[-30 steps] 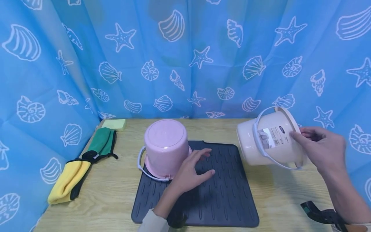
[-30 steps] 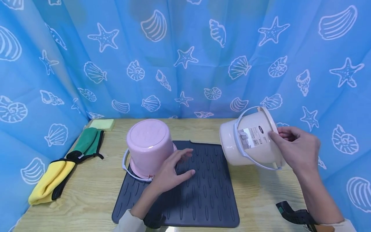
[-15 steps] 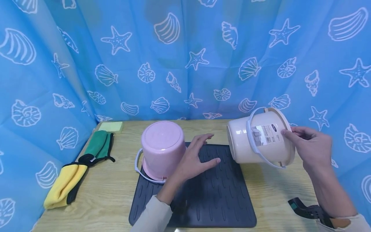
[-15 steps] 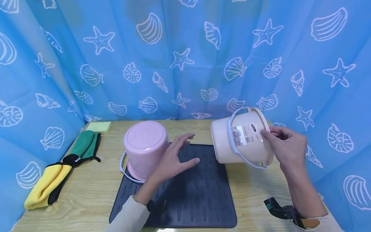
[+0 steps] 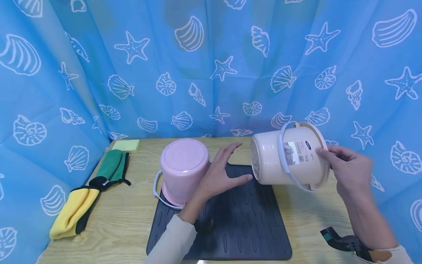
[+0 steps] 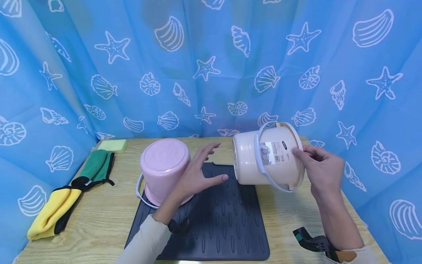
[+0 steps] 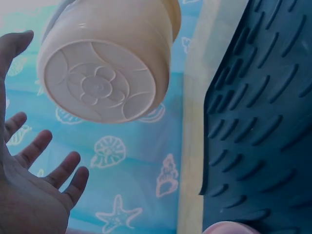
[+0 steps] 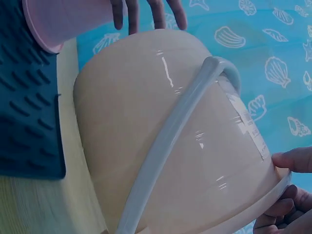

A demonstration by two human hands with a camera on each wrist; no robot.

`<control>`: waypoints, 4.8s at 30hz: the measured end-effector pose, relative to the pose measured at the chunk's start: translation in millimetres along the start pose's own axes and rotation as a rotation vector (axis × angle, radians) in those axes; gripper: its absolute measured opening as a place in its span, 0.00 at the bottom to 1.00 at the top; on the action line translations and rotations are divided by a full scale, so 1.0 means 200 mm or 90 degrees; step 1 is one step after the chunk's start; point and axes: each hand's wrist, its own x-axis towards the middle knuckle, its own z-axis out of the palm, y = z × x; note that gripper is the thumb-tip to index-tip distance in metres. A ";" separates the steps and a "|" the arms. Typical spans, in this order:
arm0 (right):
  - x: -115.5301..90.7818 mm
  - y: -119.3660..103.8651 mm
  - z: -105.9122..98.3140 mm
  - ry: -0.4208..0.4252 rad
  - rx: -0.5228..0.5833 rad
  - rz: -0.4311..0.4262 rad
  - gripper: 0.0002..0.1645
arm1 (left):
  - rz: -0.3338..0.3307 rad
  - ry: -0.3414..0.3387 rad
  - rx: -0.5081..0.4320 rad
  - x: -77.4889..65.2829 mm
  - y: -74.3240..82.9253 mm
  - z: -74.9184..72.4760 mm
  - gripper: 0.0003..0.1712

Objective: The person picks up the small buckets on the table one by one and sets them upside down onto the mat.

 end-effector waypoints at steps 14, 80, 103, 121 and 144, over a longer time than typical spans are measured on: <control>-0.02 0.07 0.02 -0.032 0.120 0.066 0.11 | 0.059 -0.025 0.027 0.09 0.04 -0.05 0.63; -0.23 0.19 0.01 -0.234 -0.527 -0.370 0.11 | 0.039 -0.052 0.159 0.16 0.20 -0.25 0.63; -0.55 0.41 0.04 -0.448 -0.633 -0.325 0.11 | 0.020 -0.084 0.215 0.16 0.29 -0.29 0.64; -0.62 0.58 0.02 -0.581 -0.705 -0.330 0.16 | 0.010 -0.119 0.265 0.18 0.33 -0.29 0.65; -0.64 0.64 0.02 -0.575 -0.682 -0.307 0.14 | -0.017 -0.159 0.266 0.23 0.28 -0.18 0.63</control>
